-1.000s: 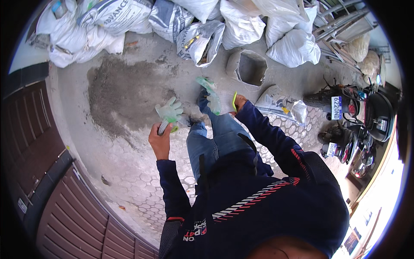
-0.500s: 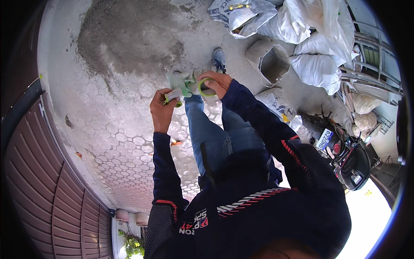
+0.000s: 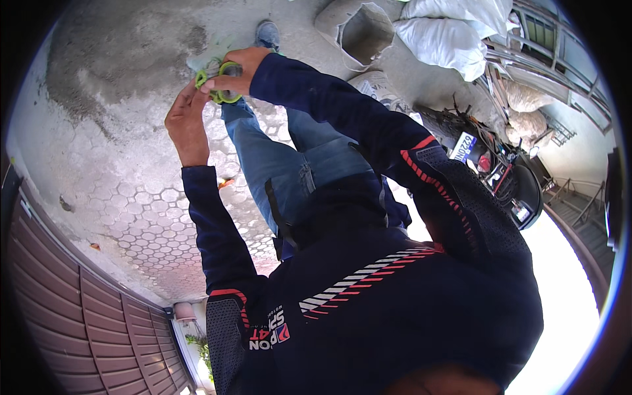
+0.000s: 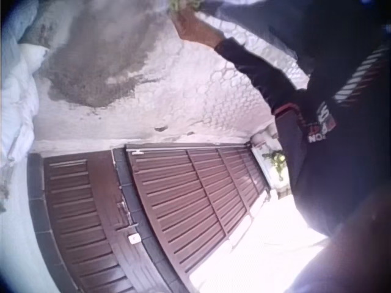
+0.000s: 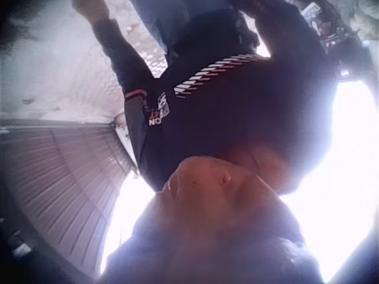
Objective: The person puts on green work gloves, then uses a trowel to scoop a pile of dry cement from the floor into a large fabric bag. The person repeatedly scoops and transfers the material until the pile is mostly cleared.
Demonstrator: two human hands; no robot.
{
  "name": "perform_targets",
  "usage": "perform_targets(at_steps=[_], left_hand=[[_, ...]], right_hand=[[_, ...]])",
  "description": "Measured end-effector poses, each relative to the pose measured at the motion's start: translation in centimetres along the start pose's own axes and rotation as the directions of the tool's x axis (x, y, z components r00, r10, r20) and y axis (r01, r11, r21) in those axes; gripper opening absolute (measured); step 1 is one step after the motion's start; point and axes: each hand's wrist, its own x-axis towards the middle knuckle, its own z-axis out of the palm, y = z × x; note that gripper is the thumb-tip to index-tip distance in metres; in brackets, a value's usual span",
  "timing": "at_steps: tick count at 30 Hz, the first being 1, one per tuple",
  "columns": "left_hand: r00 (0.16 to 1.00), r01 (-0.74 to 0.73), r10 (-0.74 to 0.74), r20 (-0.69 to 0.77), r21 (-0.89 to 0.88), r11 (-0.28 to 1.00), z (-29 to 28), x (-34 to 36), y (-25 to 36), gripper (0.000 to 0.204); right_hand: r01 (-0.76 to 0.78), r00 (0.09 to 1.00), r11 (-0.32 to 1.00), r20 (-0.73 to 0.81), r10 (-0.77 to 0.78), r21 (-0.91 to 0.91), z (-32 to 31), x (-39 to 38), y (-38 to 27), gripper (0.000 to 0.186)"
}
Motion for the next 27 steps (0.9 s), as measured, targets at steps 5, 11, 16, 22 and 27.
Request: perform_targets(at_steps=[5,11,16,22,27], left_hand=[[1.000,0.016,-0.016,0.011,0.006,1.000,1.3,-0.7,-2.0,0.041],[0.982,0.096,-0.074,0.172,-0.122,0.988,0.2,-0.7,-4.3,0.035],[0.980,0.174,-0.115,0.162,-0.425,0.888,0.0,-1.9,-5.5,0.021],[1.000,-0.030,0.030,-0.004,-0.246,0.969,0.1,-3.3,-5.1,0.018],[0.993,-0.115,0.109,-0.039,-0.199,0.973,-0.7,-4.5,-4.7,0.016]], right_hand=[[-0.045,0.999,0.998,0.007,0.045,0.033,0.9,-0.4,2.3,0.057],[0.197,0.976,0.978,0.076,-0.202,0.062,1.8,-1.7,6.1,0.034],[-0.108,0.982,0.887,0.187,0.024,0.450,2.1,-3.1,4.5,0.044],[-0.019,0.996,0.987,-0.088,0.034,0.157,1.7,-6.1,1.1,0.065],[0.010,1.000,0.999,-0.012,-0.011,-0.045,1.8,-6.3,2.4,0.044]])
